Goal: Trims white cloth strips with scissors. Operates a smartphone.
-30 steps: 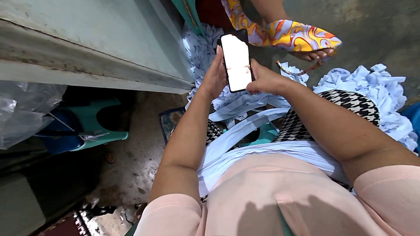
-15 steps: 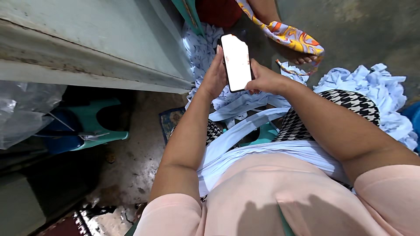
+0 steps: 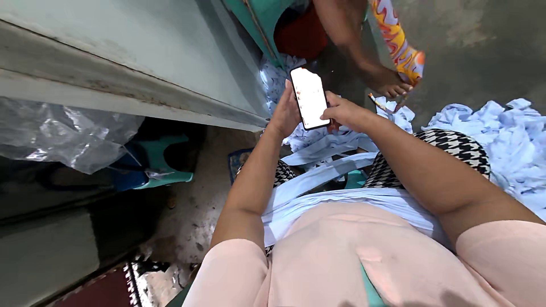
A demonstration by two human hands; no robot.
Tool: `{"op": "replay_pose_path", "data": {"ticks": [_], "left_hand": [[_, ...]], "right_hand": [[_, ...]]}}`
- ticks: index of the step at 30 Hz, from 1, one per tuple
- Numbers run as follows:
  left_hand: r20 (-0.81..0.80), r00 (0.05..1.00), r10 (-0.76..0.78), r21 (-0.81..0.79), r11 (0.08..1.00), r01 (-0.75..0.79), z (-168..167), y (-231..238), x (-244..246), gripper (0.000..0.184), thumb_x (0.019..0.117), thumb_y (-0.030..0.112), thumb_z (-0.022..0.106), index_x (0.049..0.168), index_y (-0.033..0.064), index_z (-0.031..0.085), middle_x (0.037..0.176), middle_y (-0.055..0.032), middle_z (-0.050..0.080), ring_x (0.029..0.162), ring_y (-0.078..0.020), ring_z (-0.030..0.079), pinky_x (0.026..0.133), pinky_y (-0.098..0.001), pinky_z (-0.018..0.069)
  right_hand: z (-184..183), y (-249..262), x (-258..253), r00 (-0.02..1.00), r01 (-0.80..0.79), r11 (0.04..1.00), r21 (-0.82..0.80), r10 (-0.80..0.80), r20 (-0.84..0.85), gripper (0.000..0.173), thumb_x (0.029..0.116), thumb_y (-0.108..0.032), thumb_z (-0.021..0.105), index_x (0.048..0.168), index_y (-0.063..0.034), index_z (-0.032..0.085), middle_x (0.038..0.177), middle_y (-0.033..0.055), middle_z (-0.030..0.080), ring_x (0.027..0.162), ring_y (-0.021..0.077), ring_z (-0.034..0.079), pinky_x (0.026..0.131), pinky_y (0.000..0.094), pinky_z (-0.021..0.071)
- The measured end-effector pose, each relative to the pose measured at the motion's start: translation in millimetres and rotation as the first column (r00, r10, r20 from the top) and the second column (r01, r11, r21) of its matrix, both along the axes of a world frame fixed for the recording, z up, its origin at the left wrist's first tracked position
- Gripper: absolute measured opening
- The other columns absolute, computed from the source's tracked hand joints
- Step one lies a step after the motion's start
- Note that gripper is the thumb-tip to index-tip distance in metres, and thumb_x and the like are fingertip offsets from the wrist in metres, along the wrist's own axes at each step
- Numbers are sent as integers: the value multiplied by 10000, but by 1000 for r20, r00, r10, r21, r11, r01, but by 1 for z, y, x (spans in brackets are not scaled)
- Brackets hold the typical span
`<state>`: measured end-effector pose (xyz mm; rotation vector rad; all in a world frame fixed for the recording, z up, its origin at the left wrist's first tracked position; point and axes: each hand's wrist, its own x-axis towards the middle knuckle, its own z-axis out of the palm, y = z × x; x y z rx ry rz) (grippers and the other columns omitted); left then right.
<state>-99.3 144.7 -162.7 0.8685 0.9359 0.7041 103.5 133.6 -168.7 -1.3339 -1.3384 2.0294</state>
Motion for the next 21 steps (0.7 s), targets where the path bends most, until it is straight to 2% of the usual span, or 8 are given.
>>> {"op": "replay_pose_path", "data": {"ticks": [3, 9, 13, 16, 19, 21], "left_hand": [[-22, 1000, -10, 5, 1000, 10, 8, -1, 3, 814, 1006, 685, 41, 1606, 166, 224, 1507, -108, 502, 1314, -243, 551, 1053, -470, 494], [-105, 994, -7, 35, 999, 11, 35, -3, 11, 800, 1022, 656, 28, 1604, 148, 236, 1502, -124, 503, 1319, -255, 548, 1064, -481, 486], [-149, 989, -11, 76, 997, 22, 55, -5, 17, 802, 1022, 660, 30, 1605, 144, 224, 1494, -131, 508, 1304, -257, 560, 1050, -480, 498], [-138, 990, -11, 91, 996, 24, 66, -7, 21, 800, 1022, 661, 45, 1623, 146, 163, 1522, -130, 479, 1324, -250, 543, 1075, -472, 479], [-137, 991, 2, 108, 994, 13, 73, -6, 26, 820, 1012, 682, 58, 1603, 133, 200, 1499, -128, 496, 1310, -246, 550, 1058, -469, 492], [-154, 987, 37, 111, 994, -20, 80, -5, 31, 815, 1009, 690, 56, 1593, 148, 230, 1477, -123, 516, 1286, -247, 567, 1036, -467, 506]], "right_hand": [[4, 1, 4, 1000, -3, 1000, -11, 3, -7, 552, 1023, -124, 470, 1551, -189, 324, 1079, 156, 655, 666, 205, 610, 564, 360, 512], [16, 1, 5, 999, 29, 1000, -7, -29, -22, 509, 1032, -134, 436, 1529, -193, 346, 1016, 152, 650, 596, 181, 581, 510, 312, 485], [21, 1, 7, 994, 59, 998, 4, -59, -88, 505, 1019, -133, 424, 1515, -209, 365, 1004, 141, 655, 589, 183, 582, 495, 310, 480], [27, 0, 9, 989, 73, 997, 20, -70, -127, 521, 1016, -124, 412, 1525, -219, 360, 1016, 137, 659, 592, 176, 584, 492, 302, 479], [30, -1, 12, 983, 93, 995, 25, -88, -159, 560, 1012, -154, 423, 1558, -243, 334, 1040, 148, 658, 614, 192, 593, 505, 322, 490], [32, -1, 13, 975, 106, 994, 32, -98, -198, 506, 1051, -231, 412, 1551, -235, 336, 1042, 145, 660, 628, 198, 595, 519, 332, 492]]}}
